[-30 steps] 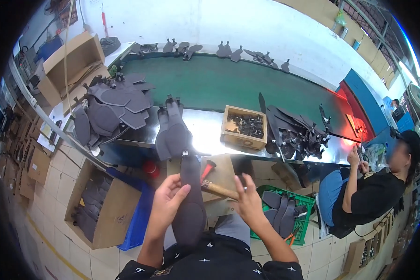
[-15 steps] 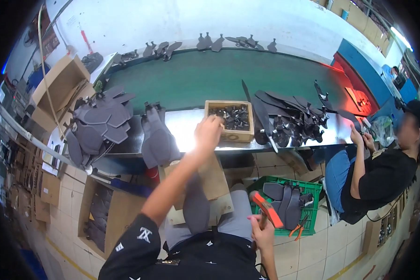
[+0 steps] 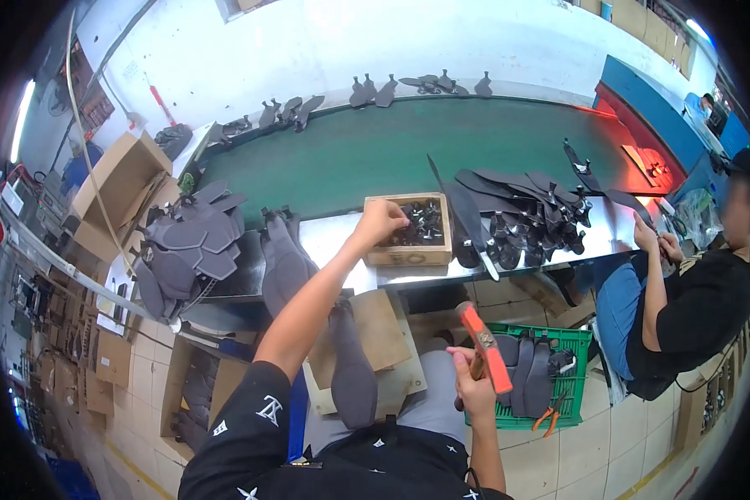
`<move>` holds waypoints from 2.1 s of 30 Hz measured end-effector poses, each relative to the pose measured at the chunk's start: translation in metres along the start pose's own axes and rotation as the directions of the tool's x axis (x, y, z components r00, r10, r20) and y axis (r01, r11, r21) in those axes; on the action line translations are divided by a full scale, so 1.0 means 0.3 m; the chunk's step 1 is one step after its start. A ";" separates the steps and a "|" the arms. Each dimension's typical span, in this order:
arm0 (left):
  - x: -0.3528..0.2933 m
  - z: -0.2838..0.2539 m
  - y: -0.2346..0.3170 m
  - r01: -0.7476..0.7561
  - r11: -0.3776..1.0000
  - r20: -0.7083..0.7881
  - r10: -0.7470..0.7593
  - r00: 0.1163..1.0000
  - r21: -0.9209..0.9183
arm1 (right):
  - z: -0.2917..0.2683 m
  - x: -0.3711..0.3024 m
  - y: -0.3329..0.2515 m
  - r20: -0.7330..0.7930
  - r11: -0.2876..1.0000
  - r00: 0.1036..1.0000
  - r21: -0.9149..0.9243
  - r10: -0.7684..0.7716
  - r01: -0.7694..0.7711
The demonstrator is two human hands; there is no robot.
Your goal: Assembling shoe soles and components using a hammer and pliers in a manufacturing setting.
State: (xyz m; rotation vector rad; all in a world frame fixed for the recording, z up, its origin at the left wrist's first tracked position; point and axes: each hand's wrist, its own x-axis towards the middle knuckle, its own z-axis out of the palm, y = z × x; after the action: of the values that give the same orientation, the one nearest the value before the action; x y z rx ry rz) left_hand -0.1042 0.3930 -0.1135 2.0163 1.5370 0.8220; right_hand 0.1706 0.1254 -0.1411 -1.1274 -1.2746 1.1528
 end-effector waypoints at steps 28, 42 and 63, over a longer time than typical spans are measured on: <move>-0.709 -0.171 0.529 -0.608 0.657 -0.356 0.753 0.554 0.445 | 0.084 0.101 -0.289 0.203 0.887 0.970 0.460 -0.132 0.025; -0.974 -0.119 0.461 -0.383 0.923 -0.660 0.304 0.687 0.026 | 0.231 -0.022 -0.422 0.327 0.919 0.931 0.394 -0.160 0.020; -0.989 -0.148 0.383 -0.246 0.942 -0.531 0.092 0.842 -0.227 | 0.293 0.042 -0.355 0.525 0.899 0.831 0.252 0.184 -0.358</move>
State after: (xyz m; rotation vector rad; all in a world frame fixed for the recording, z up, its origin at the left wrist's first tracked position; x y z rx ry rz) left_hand -0.1141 0.0773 -0.0560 1.8163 1.3922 1.6687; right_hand 0.0822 0.1253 -0.0343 -0.7925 -1.2340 1.8948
